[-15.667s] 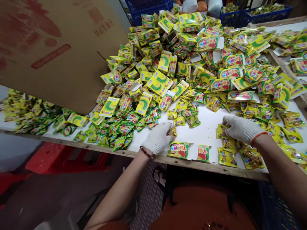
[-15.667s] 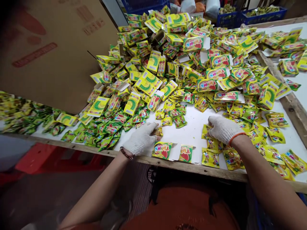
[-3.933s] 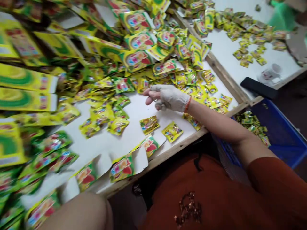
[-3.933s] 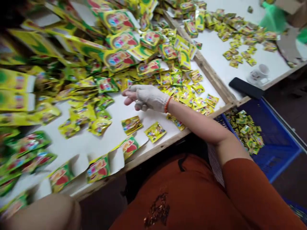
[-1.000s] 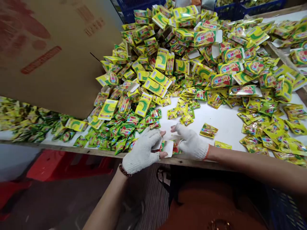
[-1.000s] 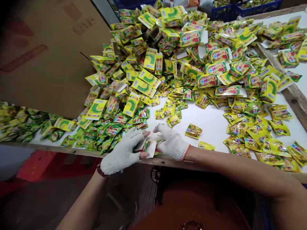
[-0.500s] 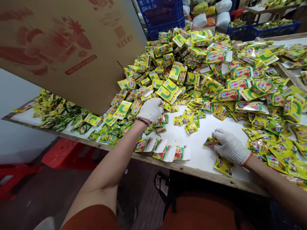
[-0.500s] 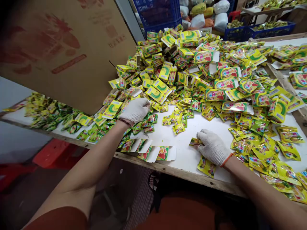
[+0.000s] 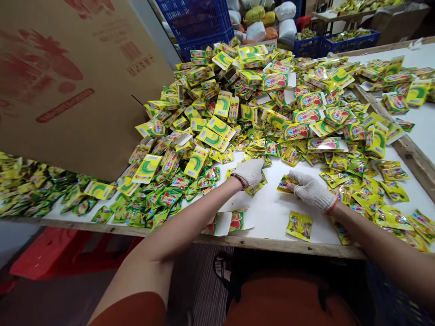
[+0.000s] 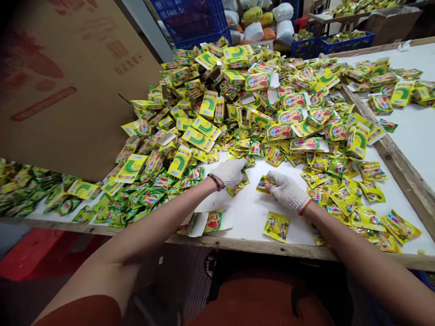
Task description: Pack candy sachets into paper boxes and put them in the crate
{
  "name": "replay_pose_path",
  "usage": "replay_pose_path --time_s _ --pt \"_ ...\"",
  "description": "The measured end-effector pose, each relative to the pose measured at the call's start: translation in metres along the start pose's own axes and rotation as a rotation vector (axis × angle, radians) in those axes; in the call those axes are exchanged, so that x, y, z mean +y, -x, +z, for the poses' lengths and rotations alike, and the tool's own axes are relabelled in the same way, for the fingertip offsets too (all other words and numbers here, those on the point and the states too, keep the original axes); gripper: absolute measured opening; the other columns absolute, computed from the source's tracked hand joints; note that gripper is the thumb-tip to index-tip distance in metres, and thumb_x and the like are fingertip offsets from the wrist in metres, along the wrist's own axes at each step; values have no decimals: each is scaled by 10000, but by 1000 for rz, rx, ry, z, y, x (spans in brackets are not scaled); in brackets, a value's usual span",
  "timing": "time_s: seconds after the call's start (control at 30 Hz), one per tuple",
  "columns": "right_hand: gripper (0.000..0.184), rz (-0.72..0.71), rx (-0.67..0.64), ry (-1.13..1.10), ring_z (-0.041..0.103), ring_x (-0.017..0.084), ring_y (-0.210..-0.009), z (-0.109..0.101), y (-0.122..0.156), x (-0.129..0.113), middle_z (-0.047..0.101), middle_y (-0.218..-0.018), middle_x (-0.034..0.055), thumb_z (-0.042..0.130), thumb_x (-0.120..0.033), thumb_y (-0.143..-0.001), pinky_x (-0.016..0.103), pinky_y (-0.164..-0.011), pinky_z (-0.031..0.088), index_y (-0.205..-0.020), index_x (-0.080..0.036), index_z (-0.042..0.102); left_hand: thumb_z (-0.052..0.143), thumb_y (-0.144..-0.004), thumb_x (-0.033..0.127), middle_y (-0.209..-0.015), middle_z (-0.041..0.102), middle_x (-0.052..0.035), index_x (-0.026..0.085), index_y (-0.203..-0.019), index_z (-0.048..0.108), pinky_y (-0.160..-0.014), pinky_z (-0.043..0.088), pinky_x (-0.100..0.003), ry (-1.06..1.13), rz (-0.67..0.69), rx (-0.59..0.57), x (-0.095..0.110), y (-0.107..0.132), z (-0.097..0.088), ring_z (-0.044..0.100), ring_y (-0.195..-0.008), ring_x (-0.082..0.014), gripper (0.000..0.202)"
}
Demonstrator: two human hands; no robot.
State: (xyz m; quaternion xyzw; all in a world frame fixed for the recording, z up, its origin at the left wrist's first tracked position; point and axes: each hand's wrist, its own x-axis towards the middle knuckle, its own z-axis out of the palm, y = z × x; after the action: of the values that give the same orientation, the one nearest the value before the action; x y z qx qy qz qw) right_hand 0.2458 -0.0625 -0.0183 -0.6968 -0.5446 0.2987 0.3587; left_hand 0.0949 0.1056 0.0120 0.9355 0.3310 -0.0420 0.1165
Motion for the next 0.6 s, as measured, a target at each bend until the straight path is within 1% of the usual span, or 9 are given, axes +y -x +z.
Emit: replay_pose_path --time_s 0.03,0.1,0.17,0.27,0.3,0.37,0.47,0.53,0.6 --pt "226 47 -6 -58 511 125 -530 -3 0 1 573 -602 -33 574 -409 -839 239 -509 390 -766 -195 571 703 -713 155 -935 713 -113 154 -942 697 -788 496 -338 14 -7 -2 -1 1 -4 661 -893 -272 229" --pt "302 105 -44 -162 472 111 -512 -8 -1 3 546 -587 -36 626 -475 -798 230 -481 349 -732 -189 555 639 -766 167 -881 714 -71 171 -854 702 -755 485 -307 45 -19 20 0 7 -11 650 -853 -230 108" --pt "368 88 -63 -228 464 111 -529 -12 -1 4 535 -584 -28 663 -525 -761 233 -486 333 -685 -181 558 592 -801 175 -846 705 -46 171 -809 690 -724 471 -285 145 -35 94 5 19 -15 630 -818 -194 99" --pt "368 -4 -62 -289 480 122 -587 -12 1 -2 543 -628 -11 652 -519 -779 249 -532 350 -682 -170 591 597 -789 185 -734 658 -13 162 -730 644 -679 448 -263 457 -41 201 20 35 -10 584 -726 -154 79" --pt "356 -36 -37 -292 480 125 -606 -11 2 -6 541 -641 -8 642 -505 -791 254 -549 354 -678 -171 591 598 -783 188 -685 631 -2 162 -708 629 -660 442 -257 585 -43 203 25 39 -6 565 -687 -142 85" --pt "338 -82 28 -248 470 130 -629 -9 4 -12 527 -646 -10 627 -477 -808 260 -571 350 -658 -180 569 601 -780 217 -636 588 10 161 -703 618 -618 429 -246 848 -47 158 35 45 3 532 -627 -123 97" --pt "342 -78 128 -113 450 136 -626 -7 4 -17 499 -619 -13 597 -452 -828 264 -570 328 -618 -194 513 649 -782 357 -627 554 12 156 -717 613 -566 415 -236 1234 -96 86 46 49 16 506 -579 -103 215" --pt "325 -57 157 -51 445 137 -613 -8 3 -16 494 -613 -12 579 -430 -839 268 -562 317 -623 -201 497 712 -742 436 -641 554 17 153 -757 619 -564 421 -234 1408 -141 74 51 51 21 506 -572 -92 298" --pt "325 -65 172 -7 429 137 -594 -8 3 -13 472 -599 -15 563 -416 -849 272 -548 306 -616 -207 474 792 -666 412 -687 594 13 151 -823 631 -602 451 -241 1516 -162 72 55 52 22 541 -604 -93 345"
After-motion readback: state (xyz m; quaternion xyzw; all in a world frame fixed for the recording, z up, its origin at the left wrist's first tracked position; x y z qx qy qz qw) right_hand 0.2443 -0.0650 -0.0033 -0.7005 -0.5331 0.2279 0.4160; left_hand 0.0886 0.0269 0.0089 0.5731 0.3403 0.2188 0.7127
